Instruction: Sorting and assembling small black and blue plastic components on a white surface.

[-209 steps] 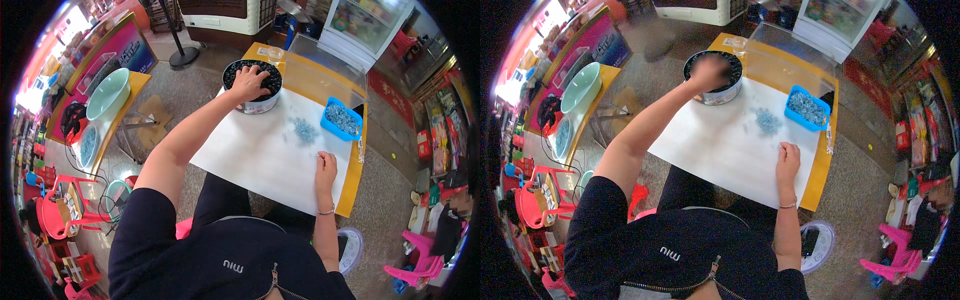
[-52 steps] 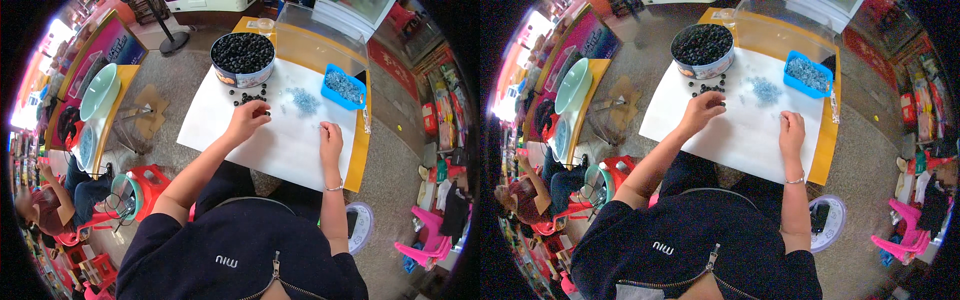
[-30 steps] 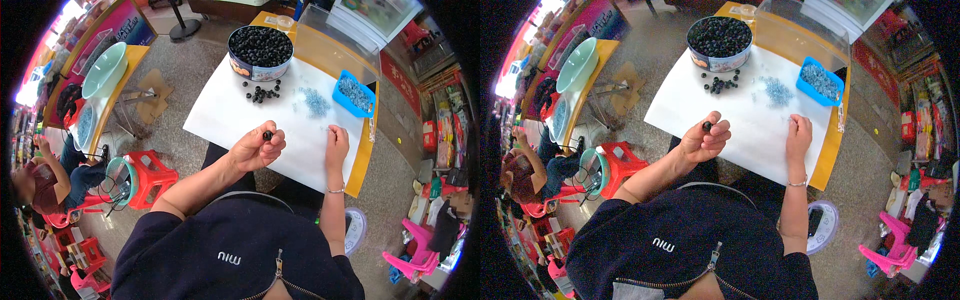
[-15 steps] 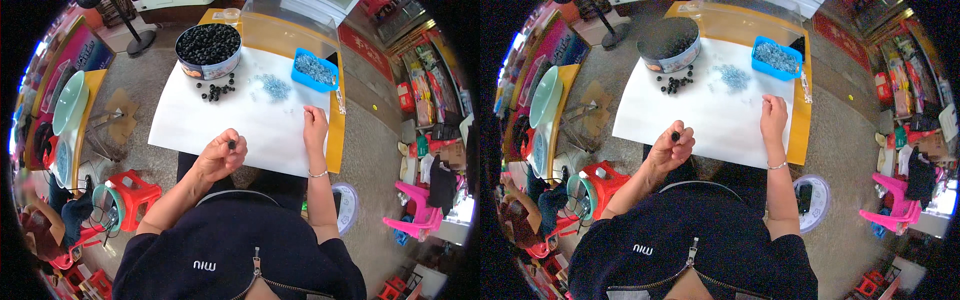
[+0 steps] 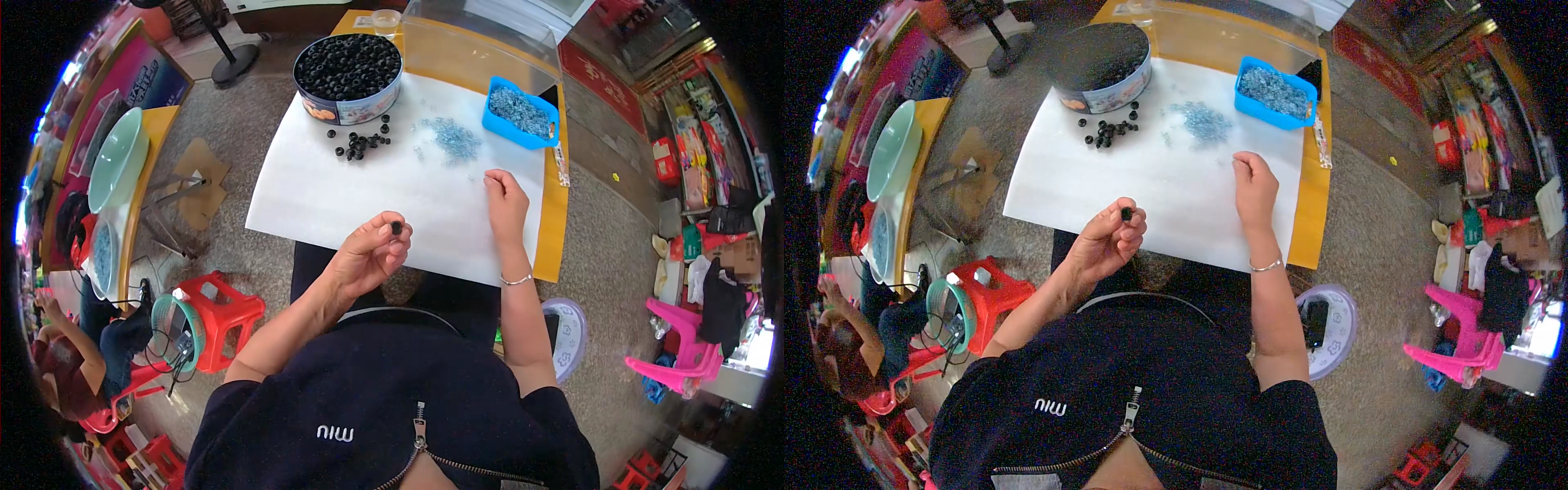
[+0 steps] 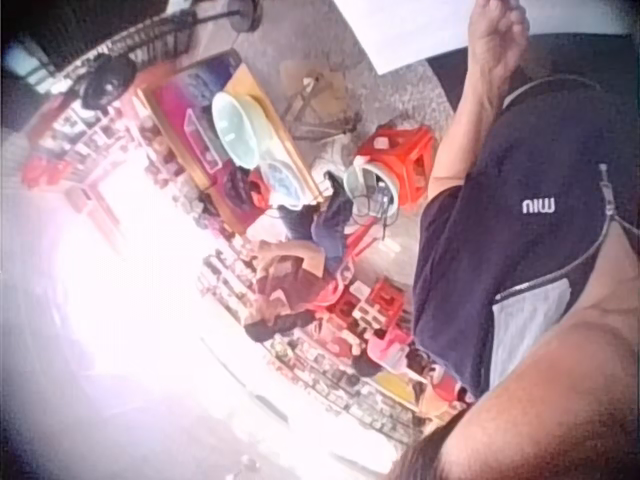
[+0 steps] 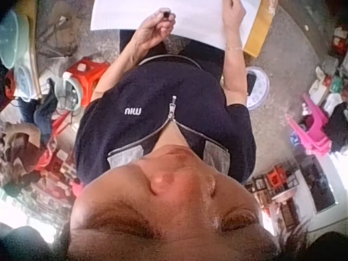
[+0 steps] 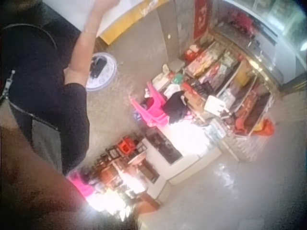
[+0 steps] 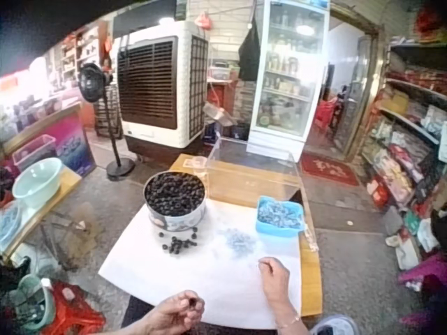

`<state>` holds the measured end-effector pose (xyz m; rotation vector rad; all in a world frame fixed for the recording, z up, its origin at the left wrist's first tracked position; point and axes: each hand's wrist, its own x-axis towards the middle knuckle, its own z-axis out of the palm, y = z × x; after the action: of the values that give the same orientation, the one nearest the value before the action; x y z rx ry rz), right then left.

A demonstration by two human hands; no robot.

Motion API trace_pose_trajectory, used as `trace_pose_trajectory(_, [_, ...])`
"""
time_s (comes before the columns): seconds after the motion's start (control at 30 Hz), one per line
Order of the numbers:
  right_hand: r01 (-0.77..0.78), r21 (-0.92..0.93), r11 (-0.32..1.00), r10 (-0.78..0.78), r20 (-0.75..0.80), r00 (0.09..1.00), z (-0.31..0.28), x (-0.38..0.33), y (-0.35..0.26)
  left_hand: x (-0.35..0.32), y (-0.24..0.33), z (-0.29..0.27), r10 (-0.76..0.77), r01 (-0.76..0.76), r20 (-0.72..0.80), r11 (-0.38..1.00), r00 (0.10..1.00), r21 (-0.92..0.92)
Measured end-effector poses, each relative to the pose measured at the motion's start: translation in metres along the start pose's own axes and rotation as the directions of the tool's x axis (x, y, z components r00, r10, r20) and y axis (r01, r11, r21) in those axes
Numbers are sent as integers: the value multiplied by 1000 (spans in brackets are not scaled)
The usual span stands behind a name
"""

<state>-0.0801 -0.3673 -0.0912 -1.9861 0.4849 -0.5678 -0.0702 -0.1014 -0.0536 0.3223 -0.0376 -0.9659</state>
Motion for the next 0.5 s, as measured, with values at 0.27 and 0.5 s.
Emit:
trace_pose_trajectory(0.27, [-413,642,646,205,376,904,-21,-20,-44,13,0,3,-3,18,-103,990,995,143])
trace_pose_trajectory(0.5, [-283,539,793,22,439,898,-13,-57,-104,20,0,18,23,11,-135,970,991,242])
